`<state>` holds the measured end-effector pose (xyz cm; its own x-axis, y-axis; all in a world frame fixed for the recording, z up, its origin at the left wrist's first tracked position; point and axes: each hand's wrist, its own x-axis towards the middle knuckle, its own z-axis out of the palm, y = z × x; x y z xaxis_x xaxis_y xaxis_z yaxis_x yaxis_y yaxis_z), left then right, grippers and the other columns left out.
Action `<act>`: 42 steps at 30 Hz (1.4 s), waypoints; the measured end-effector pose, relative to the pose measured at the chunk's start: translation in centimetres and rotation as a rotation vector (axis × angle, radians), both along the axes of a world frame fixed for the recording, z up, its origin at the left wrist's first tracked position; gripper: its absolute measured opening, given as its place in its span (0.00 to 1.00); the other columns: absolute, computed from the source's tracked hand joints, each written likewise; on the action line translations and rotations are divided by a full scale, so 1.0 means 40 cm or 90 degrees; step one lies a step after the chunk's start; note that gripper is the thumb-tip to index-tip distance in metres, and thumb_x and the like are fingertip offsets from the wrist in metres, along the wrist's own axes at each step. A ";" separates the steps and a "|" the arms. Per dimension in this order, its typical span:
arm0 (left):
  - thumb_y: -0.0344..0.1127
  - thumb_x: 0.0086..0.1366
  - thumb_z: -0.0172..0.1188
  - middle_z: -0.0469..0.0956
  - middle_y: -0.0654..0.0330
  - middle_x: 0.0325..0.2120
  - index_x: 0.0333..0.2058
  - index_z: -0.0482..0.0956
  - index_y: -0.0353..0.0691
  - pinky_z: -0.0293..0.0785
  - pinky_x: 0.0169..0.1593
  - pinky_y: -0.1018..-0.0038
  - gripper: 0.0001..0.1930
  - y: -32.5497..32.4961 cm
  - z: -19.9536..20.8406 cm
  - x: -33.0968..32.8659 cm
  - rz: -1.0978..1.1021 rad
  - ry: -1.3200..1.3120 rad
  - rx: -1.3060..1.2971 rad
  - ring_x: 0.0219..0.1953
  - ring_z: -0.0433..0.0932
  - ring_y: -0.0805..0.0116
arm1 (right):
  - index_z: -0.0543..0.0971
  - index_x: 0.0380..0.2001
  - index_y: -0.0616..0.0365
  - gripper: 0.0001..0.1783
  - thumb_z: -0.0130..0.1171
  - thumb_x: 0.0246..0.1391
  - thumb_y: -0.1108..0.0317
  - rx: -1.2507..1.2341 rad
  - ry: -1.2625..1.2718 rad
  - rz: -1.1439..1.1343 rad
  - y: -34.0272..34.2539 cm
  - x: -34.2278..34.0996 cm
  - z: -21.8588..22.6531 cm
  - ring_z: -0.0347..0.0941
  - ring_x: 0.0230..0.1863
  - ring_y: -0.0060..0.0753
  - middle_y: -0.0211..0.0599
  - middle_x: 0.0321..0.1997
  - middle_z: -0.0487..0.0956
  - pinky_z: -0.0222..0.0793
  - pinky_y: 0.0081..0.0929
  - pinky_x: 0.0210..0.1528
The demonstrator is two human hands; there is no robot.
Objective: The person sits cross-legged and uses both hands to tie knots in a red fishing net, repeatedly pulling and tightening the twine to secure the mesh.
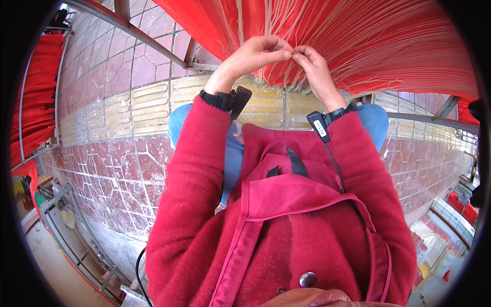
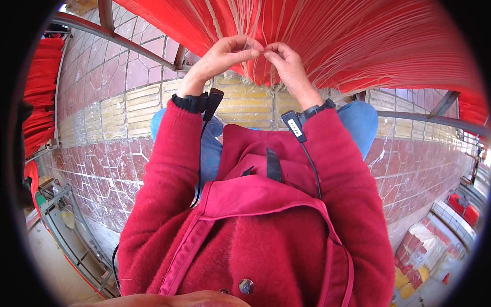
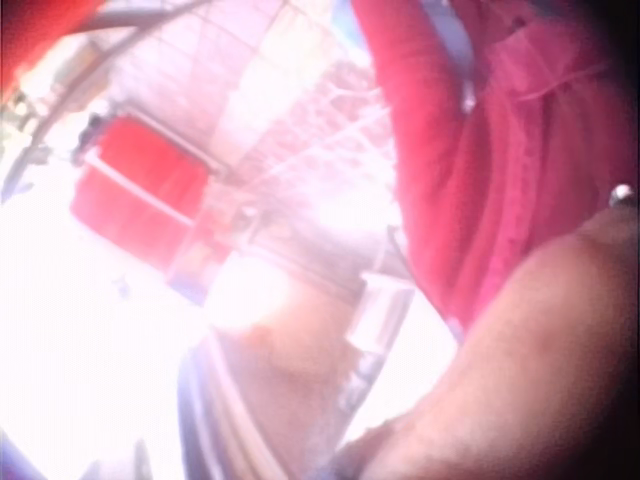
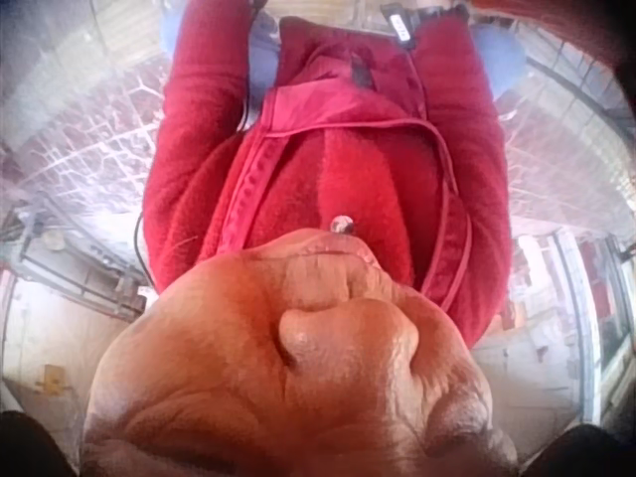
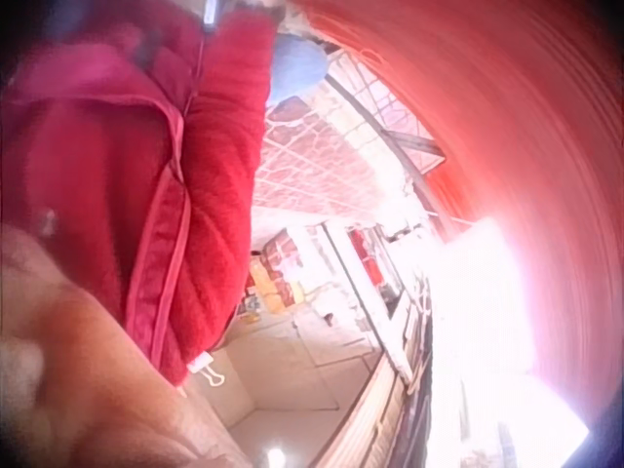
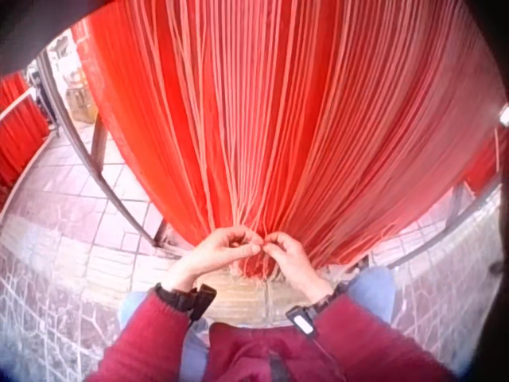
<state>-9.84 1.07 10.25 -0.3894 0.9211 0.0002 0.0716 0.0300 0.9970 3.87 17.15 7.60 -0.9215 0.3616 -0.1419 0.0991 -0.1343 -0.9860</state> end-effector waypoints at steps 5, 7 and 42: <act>0.41 0.64 0.64 0.81 0.67 0.35 0.41 0.82 0.40 0.72 0.49 0.76 0.12 0.008 -0.046 -0.008 -0.009 0.093 -0.077 0.41 0.76 0.78 | 0.75 0.40 0.58 0.06 0.54 0.61 0.70 0.000 -0.027 0.040 0.000 0.003 -0.031 0.70 0.43 0.16 0.27 0.40 0.76 0.66 0.16 0.49; 0.39 0.64 0.63 0.81 0.66 0.34 0.40 0.81 0.38 0.72 0.48 0.75 0.12 0.007 -0.062 -0.013 0.010 0.118 -0.118 0.40 0.77 0.78 | 0.74 0.40 0.58 0.06 0.54 0.61 0.70 -0.003 -0.001 0.041 -0.002 -0.001 -0.040 0.70 0.45 0.18 0.29 0.41 0.77 0.66 0.18 0.51; 0.40 0.62 0.63 0.82 0.52 0.37 0.47 0.79 0.35 0.73 0.47 0.71 0.18 -0.042 -0.112 -0.055 -0.032 0.236 -0.246 0.40 0.80 0.63 | 0.78 0.38 0.60 0.05 0.58 0.60 0.72 0.095 0.014 0.085 -0.002 0.007 -0.155 0.72 0.47 0.21 0.33 0.51 0.76 0.70 0.21 0.51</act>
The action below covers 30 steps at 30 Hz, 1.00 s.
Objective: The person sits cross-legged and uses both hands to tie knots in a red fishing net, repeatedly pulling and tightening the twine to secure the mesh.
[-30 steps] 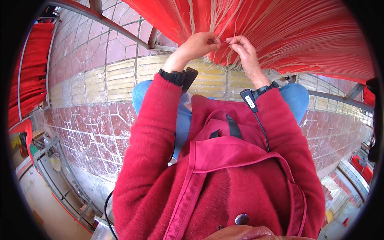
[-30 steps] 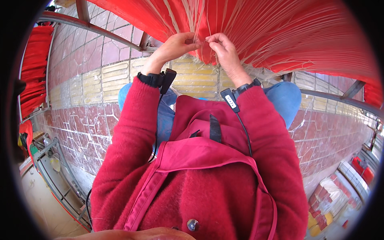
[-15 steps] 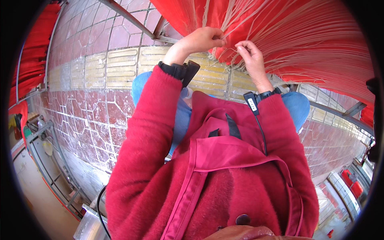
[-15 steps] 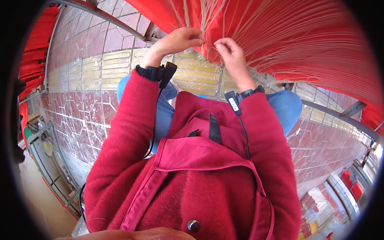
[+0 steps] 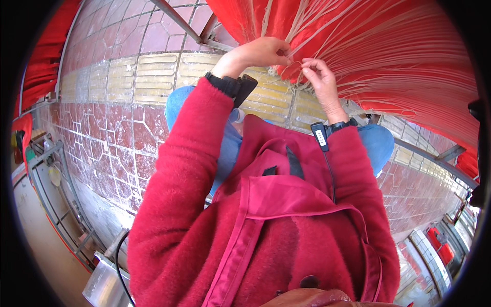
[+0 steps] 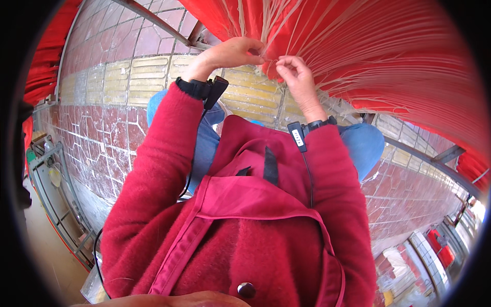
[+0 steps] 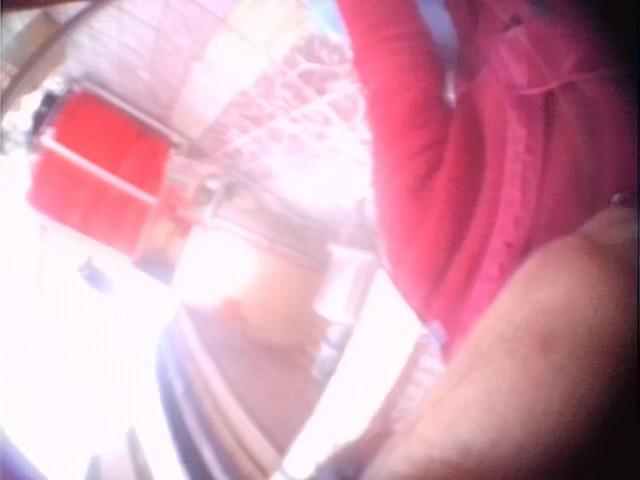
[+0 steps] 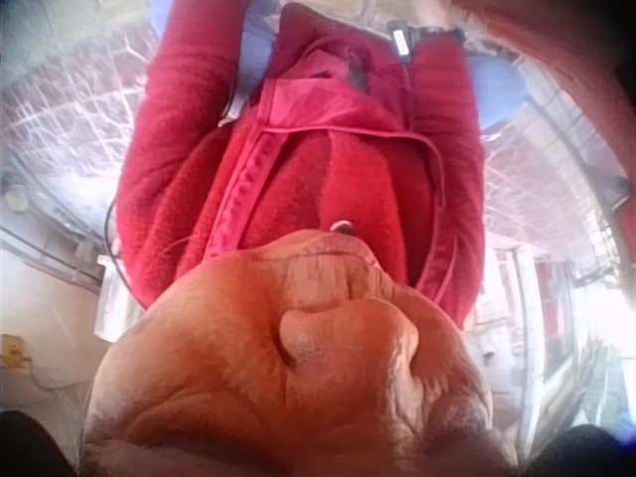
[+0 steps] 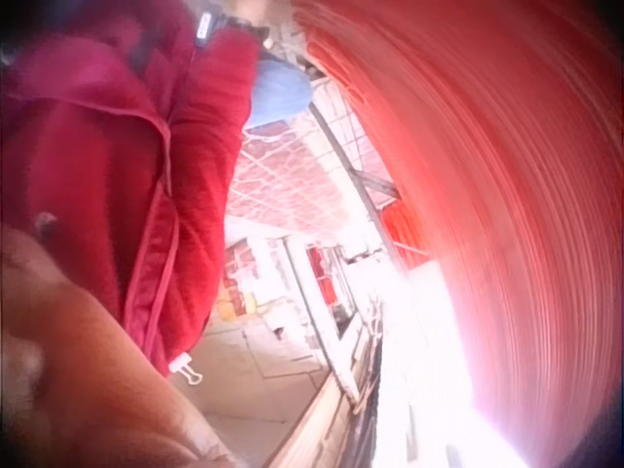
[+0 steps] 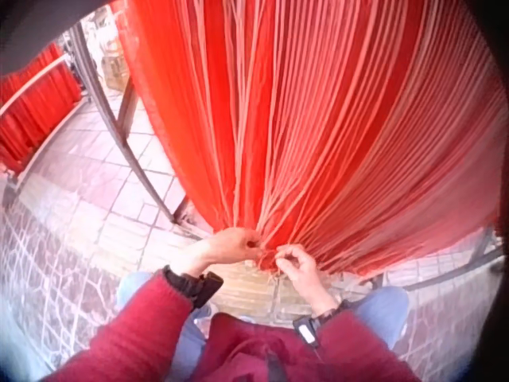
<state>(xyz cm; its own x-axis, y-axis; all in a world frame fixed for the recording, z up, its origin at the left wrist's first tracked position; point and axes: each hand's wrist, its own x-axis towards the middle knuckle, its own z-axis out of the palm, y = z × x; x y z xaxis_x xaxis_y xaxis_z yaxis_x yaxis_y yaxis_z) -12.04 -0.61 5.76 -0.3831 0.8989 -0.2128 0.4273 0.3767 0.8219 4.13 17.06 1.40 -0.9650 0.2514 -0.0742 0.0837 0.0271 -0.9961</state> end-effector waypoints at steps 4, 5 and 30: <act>0.45 0.59 0.63 0.81 0.46 0.40 0.48 0.79 0.37 0.74 0.49 0.65 0.22 0.012 -0.045 0.015 0.003 0.089 -0.046 0.45 0.80 0.52 | 0.78 0.38 0.59 0.07 0.61 0.56 0.73 -0.014 -0.040 0.013 -0.023 -0.018 -0.041 0.73 0.43 0.20 0.30 0.47 0.75 0.72 0.20 0.45; 0.48 0.58 0.62 0.81 0.45 0.42 0.48 0.79 0.37 0.74 0.50 0.62 0.24 0.013 -0.054 0.016 -0.006 0.072 -0.069 0.48 0.79 0.48 | 0.78 0.39 0.60 0.07 0.60 0.57 0.73 -0.011 -0.047 0.011 -0.025 -0.021 -0.051 0.74 0.43 0.21 0.31 0.48 0.76 0.72 0.20 0.45; 0.45 0.60 0.61 0.82 0.48 0.34 0.40 0.81 0.38 0.75 0.43 0.63 0.17 -0.015 -0.118 -0.013 0.075 0.146 -0.075 0.39 0.81 0.51 | 0.77 0.37 0.59 0.06 0.54 0.61 0.69 -0.023 -0.044 -0.018 0.025 0.039 -0.114 0.72 0.46 0.20 0.34 0.49 0.79 0.66 0.21 0.51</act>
<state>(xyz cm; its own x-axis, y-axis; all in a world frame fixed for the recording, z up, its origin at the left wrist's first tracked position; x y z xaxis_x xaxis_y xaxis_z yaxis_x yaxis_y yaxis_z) -12.57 -1.21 1.02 -0.5339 0.8195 -0.2083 0.5447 0.5217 0.6566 5.67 18.08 -3.17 -0.9501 0.2740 -0.1495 0.1520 -0.0120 -0.9883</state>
